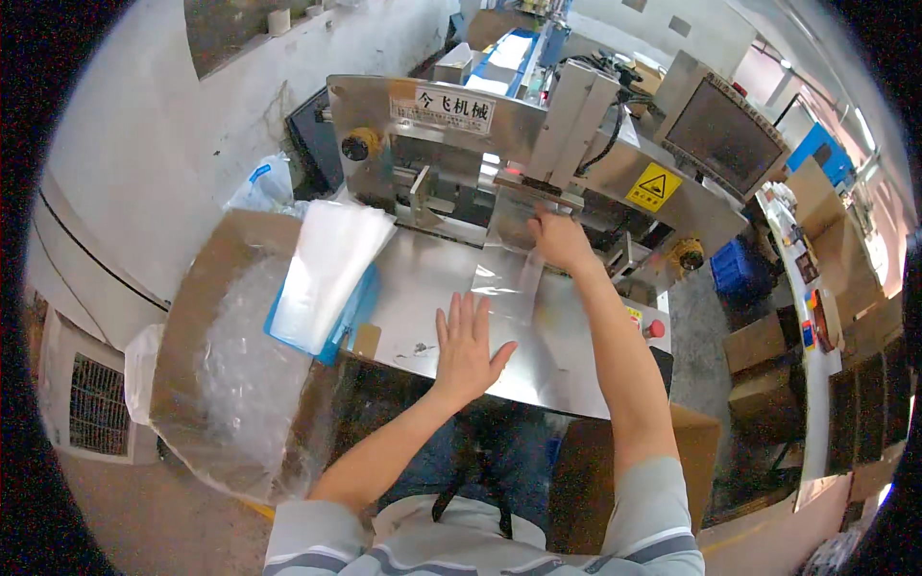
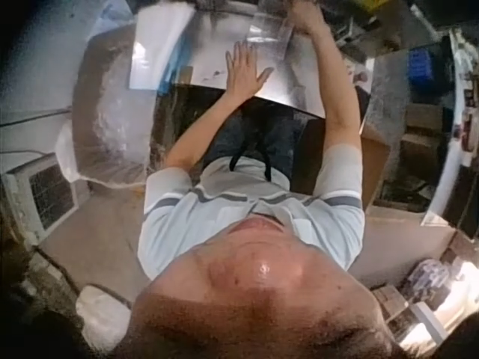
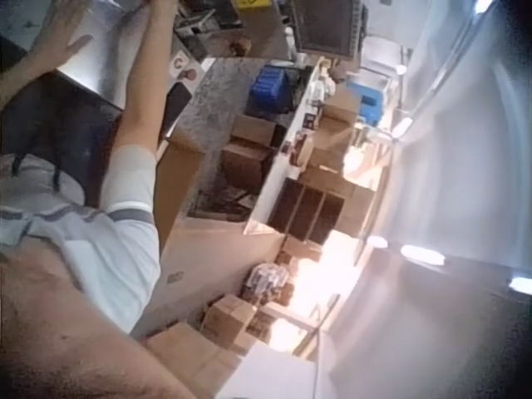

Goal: Packaging small white boxes into plastic bags using a heat-sealing machine and placing them into a larger shipping carton.

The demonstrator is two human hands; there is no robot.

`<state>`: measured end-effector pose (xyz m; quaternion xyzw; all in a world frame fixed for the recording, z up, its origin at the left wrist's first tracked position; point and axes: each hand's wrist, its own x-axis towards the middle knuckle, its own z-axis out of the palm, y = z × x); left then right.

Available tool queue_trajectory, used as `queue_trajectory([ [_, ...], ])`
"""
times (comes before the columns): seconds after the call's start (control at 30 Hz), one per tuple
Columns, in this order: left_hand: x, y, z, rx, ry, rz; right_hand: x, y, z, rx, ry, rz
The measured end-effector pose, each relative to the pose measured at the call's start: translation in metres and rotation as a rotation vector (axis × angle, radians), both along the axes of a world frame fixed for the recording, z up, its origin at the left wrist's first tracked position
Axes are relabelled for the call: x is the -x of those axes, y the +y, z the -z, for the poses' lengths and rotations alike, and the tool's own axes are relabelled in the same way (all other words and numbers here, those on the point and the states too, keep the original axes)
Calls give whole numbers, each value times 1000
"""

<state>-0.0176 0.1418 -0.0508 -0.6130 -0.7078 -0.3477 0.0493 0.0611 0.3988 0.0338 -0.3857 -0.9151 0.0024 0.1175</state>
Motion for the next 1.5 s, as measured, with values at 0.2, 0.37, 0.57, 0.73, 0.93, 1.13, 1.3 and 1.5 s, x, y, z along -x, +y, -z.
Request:
queue_trajectory([
  [0.2,6,0,5,-49,-114,-70,5,4,0,-9,36,-42],
  [0.37,7,1,11,-85,-159,-82,-1,-4,1,91,102,-25],
  [0.57,6,3,12,-87,-183,-65,-55,-62,37,352,611,42],
  [0.73,11,1,11,-92,-182,-54,-75,-120,49,605,773,109],
  [0.93,14,24,1,-84,-532,-68,-79,-132,63,743,847,235],
  [1.13,52,79,-12,26,-882,-98,-55,-129,49,783,879,292],
  [1.3,44,99,-20,72,-919,-41,-41,-106,69,732,899,230],
  [1.5,44,59,-31,97,-1151,-41,-56,-137,60,991,1158,220],
])
